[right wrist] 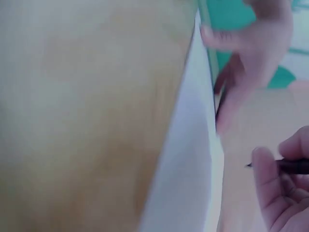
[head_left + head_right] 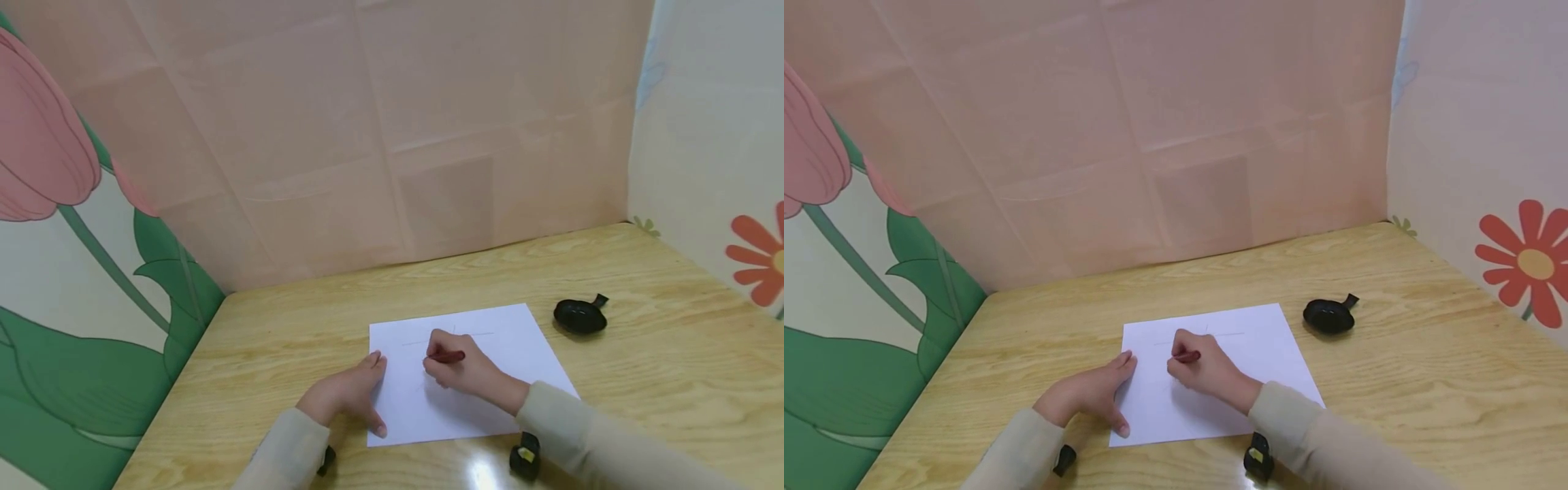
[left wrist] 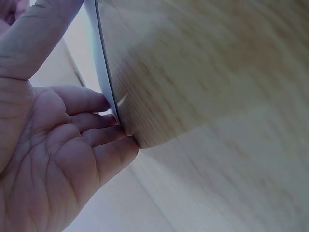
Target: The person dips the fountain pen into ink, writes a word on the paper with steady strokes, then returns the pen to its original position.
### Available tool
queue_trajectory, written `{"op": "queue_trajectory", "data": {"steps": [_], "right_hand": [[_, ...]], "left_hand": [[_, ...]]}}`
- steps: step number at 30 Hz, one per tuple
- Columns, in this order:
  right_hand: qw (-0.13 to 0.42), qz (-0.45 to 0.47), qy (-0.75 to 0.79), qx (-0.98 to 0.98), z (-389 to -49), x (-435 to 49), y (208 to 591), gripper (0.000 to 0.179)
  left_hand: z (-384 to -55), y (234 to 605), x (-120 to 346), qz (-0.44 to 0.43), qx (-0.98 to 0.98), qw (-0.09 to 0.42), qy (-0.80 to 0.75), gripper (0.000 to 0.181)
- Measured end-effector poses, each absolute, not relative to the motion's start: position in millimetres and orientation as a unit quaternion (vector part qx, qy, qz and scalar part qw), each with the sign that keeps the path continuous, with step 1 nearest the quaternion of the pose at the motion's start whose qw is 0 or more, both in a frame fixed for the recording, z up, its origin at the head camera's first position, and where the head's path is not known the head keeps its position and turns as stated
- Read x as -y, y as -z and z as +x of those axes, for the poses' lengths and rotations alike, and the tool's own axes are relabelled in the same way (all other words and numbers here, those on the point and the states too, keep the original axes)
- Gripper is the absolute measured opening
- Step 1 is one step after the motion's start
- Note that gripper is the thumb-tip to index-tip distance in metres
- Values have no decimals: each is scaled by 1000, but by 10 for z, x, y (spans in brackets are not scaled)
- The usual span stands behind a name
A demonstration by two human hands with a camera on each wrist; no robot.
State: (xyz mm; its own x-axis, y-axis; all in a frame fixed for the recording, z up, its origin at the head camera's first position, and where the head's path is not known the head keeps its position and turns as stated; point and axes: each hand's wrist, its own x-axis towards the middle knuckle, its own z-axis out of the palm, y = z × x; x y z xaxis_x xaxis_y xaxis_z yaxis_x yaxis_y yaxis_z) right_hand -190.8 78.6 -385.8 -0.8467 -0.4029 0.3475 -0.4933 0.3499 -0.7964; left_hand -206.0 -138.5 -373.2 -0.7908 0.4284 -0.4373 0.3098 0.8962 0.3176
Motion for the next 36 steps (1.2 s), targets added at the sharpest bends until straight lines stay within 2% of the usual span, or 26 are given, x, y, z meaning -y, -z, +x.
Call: {"op": "queue_trajectory", "data": {"steps": [5, 13, 23, 36], "right_hand": [[-9, 169, -562, 810, -2064, -939, 3852, 9], [-27, 38, -618, 785, -2262, -1117, 3957, 10], [-35, -36, -627, 777, -2332, -1219, 4040, 12], [-45, -53, -620, 781, -2386, -1224, 4109, 13]], "left_hand": [[-2050, 3725, 1381, 196, -938, 258, -121, 112], [-2031, 3718, 1397, 208, -936, 253, -126, 111], [-2037, 3731, 1400, 205, -937, 253, -124, 112], [-2032, 3724, 1408, 206, -936, 252, -132, 113]]}}
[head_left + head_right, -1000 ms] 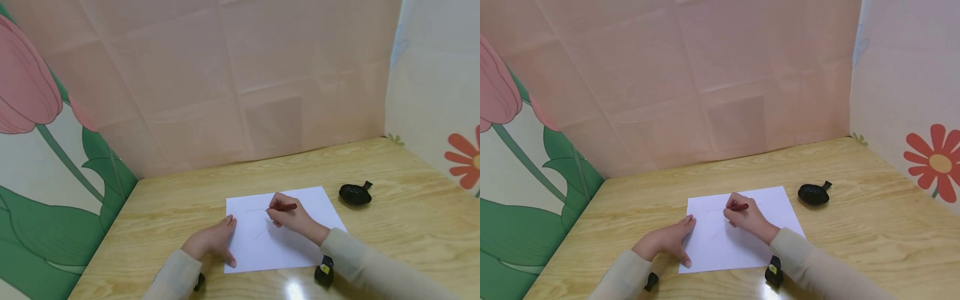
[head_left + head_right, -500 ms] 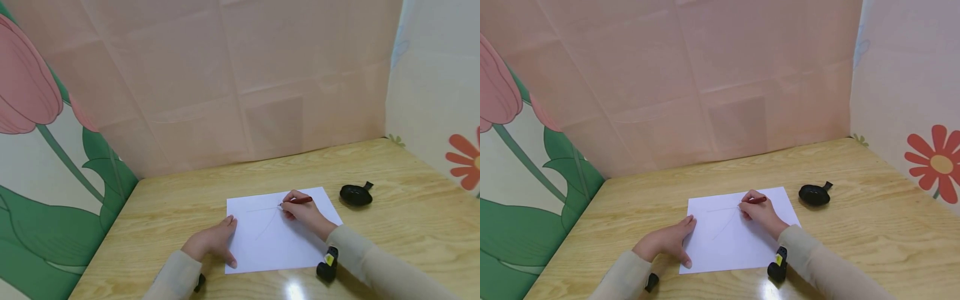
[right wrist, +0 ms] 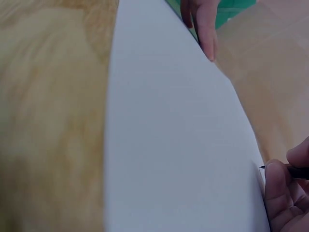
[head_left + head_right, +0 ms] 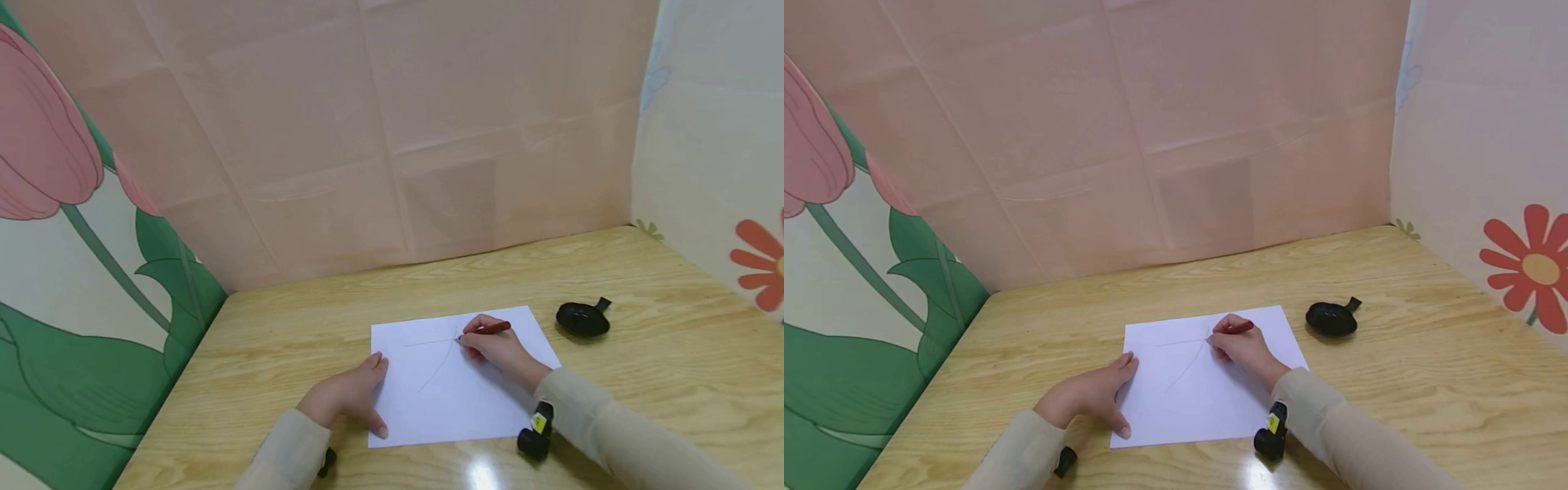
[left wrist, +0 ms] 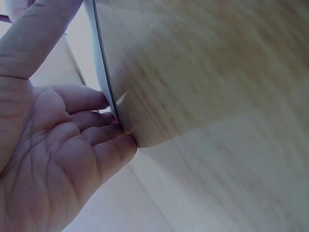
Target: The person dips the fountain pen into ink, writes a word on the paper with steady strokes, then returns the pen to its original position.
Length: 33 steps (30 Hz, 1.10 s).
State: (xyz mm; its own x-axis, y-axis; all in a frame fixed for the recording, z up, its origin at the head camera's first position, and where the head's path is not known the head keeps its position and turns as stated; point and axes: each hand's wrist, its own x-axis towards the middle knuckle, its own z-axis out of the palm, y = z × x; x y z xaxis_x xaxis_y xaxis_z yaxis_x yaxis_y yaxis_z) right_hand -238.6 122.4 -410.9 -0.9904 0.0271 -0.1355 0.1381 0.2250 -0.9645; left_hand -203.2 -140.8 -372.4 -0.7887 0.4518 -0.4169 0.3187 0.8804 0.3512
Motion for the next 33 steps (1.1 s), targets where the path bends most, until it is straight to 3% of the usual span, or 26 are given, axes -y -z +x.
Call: {"op": "queue_trajectory", "data": {"steps": [33], "right_hand": [[57, 43, 587, -806, -2271, -1323, 4081, 15]], "left_hand": [[-2000, 3723, 1421, 217, -939, 240, -119, 113]]}}
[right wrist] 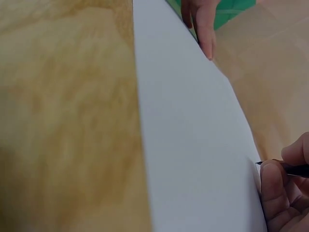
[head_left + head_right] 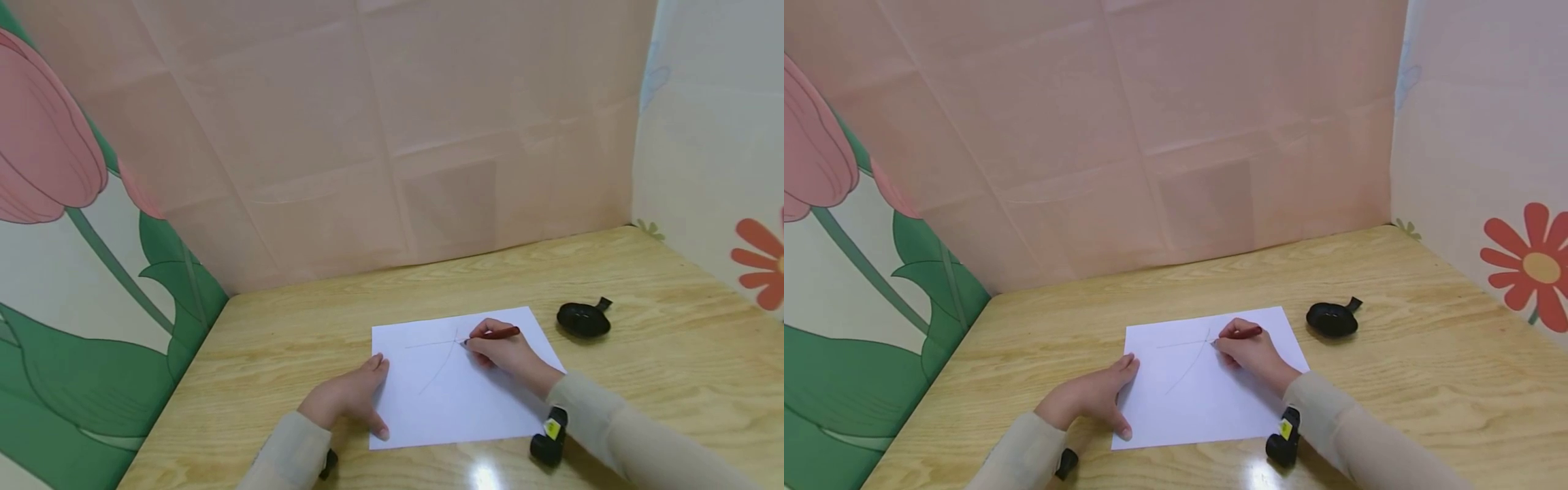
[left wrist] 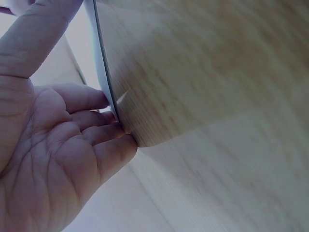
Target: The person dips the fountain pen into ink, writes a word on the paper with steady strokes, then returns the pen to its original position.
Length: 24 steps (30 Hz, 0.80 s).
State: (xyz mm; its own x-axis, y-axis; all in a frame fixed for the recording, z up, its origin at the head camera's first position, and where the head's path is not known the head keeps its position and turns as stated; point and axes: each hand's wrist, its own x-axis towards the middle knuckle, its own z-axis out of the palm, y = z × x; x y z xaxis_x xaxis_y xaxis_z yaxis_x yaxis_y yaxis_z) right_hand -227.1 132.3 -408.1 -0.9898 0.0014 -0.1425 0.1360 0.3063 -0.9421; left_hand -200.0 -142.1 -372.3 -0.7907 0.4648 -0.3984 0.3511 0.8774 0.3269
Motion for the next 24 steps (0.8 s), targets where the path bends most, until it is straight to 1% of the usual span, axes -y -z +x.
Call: {"op": "queue_trajectory", "data": {"steps": [24], "right_hand": [[60, 12, 550, -833, -2173, -1525, 4095, 16]], "left_hand": [[-2008, 3736, 1427, 210, -938, 247, -123, 113]]}}
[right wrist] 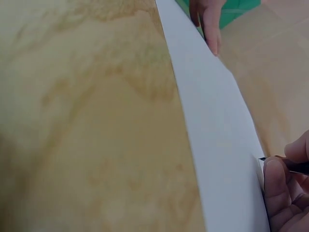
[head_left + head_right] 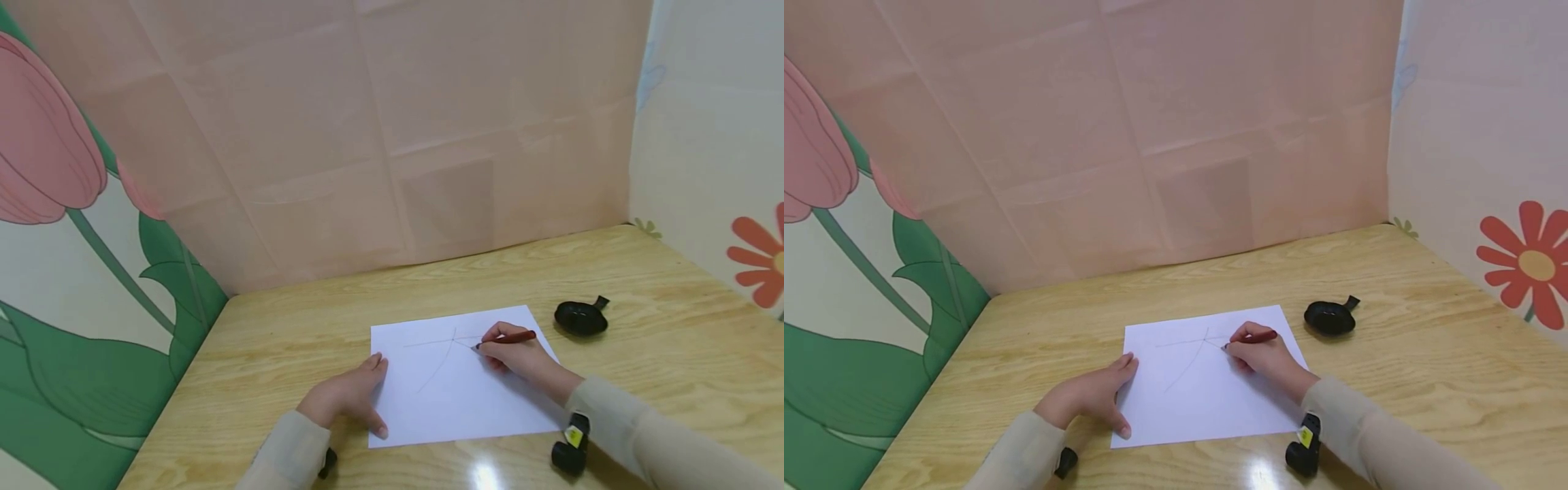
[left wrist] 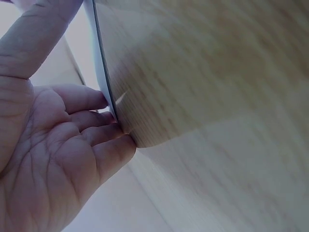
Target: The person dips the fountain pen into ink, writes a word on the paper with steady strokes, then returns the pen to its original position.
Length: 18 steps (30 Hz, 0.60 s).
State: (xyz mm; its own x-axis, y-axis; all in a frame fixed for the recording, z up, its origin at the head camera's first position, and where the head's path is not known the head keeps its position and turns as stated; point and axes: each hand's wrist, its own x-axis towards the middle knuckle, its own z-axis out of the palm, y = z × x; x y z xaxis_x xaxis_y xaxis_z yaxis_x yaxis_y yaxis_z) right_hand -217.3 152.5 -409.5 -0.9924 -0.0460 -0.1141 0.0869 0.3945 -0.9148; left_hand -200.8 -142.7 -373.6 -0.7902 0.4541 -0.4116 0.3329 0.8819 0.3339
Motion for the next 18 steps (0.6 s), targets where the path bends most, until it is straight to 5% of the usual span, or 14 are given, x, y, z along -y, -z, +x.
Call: {"op": "queue_trajectory", "data": {"steps": [18], "right_hand": [[56, 5, 549, -834, -2045, -1630, 4102, 10]], "left_hand": [[-1997, 3740, 1429, 209, -939, 245, -122, 113]]}}
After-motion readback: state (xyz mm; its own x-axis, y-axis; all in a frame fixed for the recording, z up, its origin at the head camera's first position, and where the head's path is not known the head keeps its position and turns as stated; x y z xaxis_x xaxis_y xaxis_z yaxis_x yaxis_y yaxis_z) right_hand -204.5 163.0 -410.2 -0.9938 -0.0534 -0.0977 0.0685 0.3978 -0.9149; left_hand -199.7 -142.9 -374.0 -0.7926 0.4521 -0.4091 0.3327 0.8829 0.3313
